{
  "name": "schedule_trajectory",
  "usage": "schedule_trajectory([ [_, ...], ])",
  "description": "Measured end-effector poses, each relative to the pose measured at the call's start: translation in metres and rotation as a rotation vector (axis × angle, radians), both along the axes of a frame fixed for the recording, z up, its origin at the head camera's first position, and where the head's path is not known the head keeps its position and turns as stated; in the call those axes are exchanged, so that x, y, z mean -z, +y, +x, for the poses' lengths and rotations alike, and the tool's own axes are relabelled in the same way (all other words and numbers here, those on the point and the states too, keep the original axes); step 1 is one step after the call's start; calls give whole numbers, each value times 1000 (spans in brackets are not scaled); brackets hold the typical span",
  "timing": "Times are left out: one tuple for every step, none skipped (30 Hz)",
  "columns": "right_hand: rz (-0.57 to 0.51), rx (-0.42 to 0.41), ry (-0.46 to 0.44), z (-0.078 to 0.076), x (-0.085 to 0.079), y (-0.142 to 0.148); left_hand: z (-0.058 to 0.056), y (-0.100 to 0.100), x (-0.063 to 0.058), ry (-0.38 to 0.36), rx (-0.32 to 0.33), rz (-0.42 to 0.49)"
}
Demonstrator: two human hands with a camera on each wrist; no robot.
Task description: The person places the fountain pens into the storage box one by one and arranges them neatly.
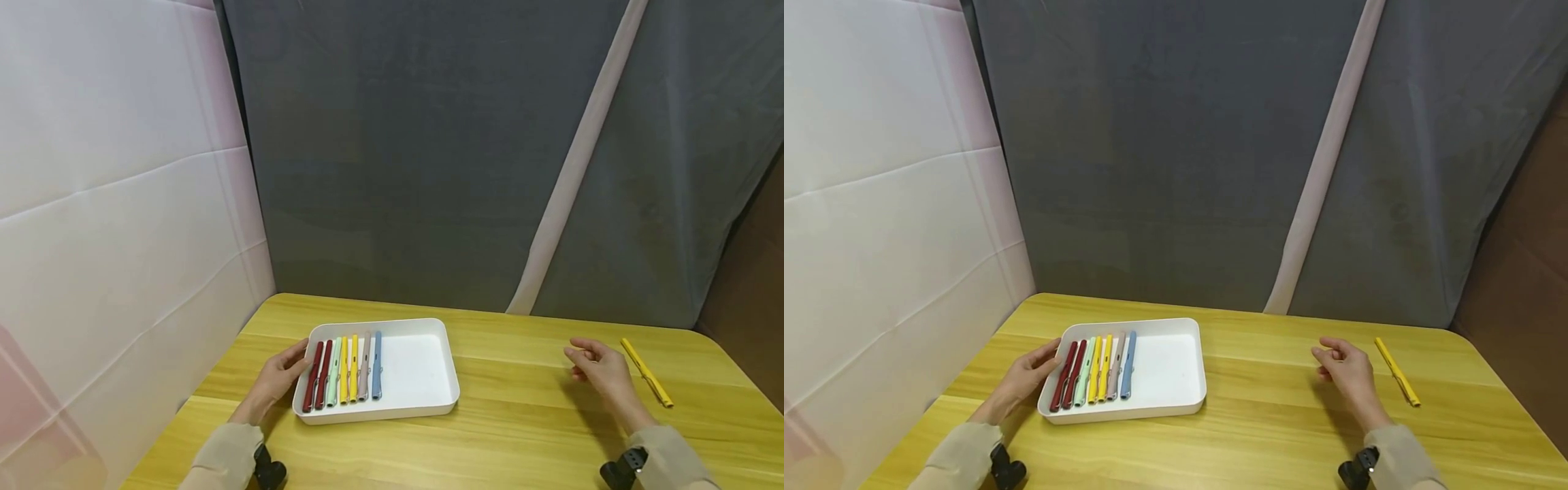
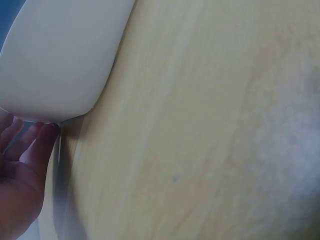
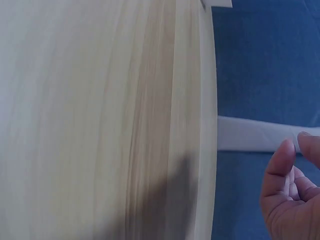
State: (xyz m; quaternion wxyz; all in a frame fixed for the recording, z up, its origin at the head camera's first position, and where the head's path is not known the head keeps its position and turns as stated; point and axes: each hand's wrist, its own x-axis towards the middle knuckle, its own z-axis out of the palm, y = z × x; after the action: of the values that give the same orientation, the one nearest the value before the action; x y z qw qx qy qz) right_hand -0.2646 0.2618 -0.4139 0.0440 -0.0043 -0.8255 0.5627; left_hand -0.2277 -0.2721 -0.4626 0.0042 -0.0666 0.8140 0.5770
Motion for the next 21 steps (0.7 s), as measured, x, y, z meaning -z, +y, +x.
schedule_trajectory([
  [6,2,2,0,0,2,0,0,0,2,1,-2],
  [7,7,6,1,1,5,1,0,0,5,1,-1],
  [10,11,7,1,1,7,1,0,0,7,1,-3],
  [10,14,9,1,1,9,1,0,-1,6,-1,-4],
  [12,20,13,1,2,12,1,1,-1,8,0,-7],
  [15,25,13,2,2,14,1,1,0,12,1,-10],
  [13,29,13,2,2,15,1,1,0,11,-2,-11],
  [10,35,13,2,2,17,0,1,0,11,-3,-12],
  [9,42,13,3,2,19,0,1,1,12,-5,-14],
  [10,47,14,3,2,20,0,1,1,11,-6,-14],
  [13,52,11,4,2,22,0,1,1,12,-6,-16],
  [18,54,6,5,1,23,0,1,1,12,-7,-15],
  [18,58,1,5,0,25,0,1,1,11,-7,-14],
  [20,59,0,6,0,27,0,1,1,10,-7,-14],
  [24,61,-2,6,-1,30,0,1,0,11,-5,-16],
  [26,62,-3,6,-1,32,0,1,0,12,-4,-16],
  [17,68,-3,6,-2,35,1,1,0,13,-4,-17],
  [2,71,1,6,-2,38,1,1,0,15,-3,-18],
  [-16,72,7,6,-2,42,1,1,0,16,-4,-18],
  [-34,74,12,6,-2,45,1,0,0,19,-5,-17],
  [-58,78,16,5,-1,49,1,0,0,20,-5,-18],
])
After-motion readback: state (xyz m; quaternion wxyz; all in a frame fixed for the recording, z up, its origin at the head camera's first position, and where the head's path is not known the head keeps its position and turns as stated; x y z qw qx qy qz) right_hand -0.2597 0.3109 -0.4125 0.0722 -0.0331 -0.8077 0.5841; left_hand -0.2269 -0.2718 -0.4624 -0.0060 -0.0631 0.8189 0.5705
